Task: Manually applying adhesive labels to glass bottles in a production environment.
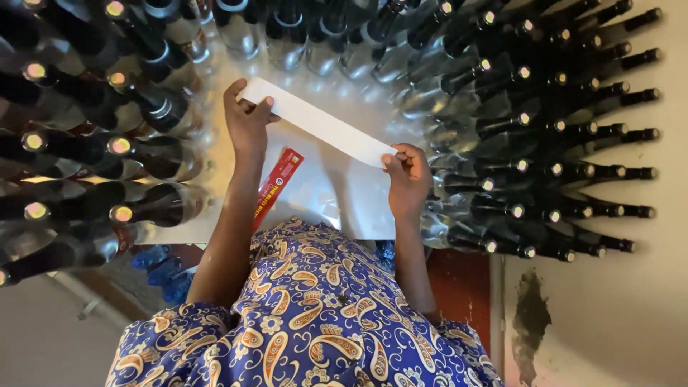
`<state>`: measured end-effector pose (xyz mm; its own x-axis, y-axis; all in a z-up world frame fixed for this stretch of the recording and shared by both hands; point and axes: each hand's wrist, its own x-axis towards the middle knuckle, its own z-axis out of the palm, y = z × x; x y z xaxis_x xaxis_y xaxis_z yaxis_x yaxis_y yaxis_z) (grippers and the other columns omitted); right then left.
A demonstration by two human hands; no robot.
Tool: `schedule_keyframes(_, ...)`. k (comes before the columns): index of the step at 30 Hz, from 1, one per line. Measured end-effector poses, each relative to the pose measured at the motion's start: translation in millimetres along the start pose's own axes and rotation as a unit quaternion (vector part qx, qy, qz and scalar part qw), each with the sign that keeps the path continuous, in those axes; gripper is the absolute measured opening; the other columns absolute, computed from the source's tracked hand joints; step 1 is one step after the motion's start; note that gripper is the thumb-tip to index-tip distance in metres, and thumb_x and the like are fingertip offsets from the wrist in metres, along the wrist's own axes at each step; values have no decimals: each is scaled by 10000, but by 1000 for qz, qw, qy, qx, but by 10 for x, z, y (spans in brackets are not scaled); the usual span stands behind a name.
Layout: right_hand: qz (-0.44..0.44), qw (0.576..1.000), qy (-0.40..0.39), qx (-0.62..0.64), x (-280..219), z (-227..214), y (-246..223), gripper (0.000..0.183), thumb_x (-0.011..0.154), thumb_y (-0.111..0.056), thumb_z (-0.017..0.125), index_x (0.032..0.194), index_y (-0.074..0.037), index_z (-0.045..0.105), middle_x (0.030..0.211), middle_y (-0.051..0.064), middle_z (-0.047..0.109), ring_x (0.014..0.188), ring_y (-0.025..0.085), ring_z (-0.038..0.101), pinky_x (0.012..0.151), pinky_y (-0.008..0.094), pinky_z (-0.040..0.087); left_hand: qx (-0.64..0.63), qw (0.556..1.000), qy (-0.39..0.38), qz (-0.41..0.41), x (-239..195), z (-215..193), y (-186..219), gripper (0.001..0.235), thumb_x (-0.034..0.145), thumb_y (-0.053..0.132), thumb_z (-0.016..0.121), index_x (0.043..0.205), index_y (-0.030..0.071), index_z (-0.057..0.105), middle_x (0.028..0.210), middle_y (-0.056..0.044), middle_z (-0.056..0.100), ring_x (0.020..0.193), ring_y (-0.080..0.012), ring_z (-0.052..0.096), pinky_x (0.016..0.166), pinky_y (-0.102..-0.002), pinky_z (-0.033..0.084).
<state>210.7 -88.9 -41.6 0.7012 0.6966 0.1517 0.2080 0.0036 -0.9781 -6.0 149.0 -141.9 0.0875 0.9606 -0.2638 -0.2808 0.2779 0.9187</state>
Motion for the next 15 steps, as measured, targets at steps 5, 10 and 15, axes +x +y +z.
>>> schedule_keyframes(5,28,995,-28,-96,-42,-19,-192,515,1014,-533,773,1279,-94,731,1028,-3,606,919,138,578,799,330,519,342,933,-23,109,-324,118,538,855,988,32,869,1669,88,355,1677,-287,377,1550,-490,447,1232,-588,463)
schedule_keyframes(10,-125,979,-93,-131,28,26,-358,275,1161,-270,667,1289,-49,770,1097,120,704,947,261,715,885,432,584,359,836,-272,313,-892,568,513,519,993,202,868,1432,51,635,1380,-206,673,1367,-440,588,1247,-592,351)
schedule_keyframes(15,-121,986,-66,-94,-4,222,-612,315,1237,-158,466,1418,-34,692,1086,121,659,956,141,607,927,377,520,293,830,-385,277,-1312,872,698,157,1070,155,734,1213,161,800,1065,-82,815,1050,-357,785,996,-521,577)
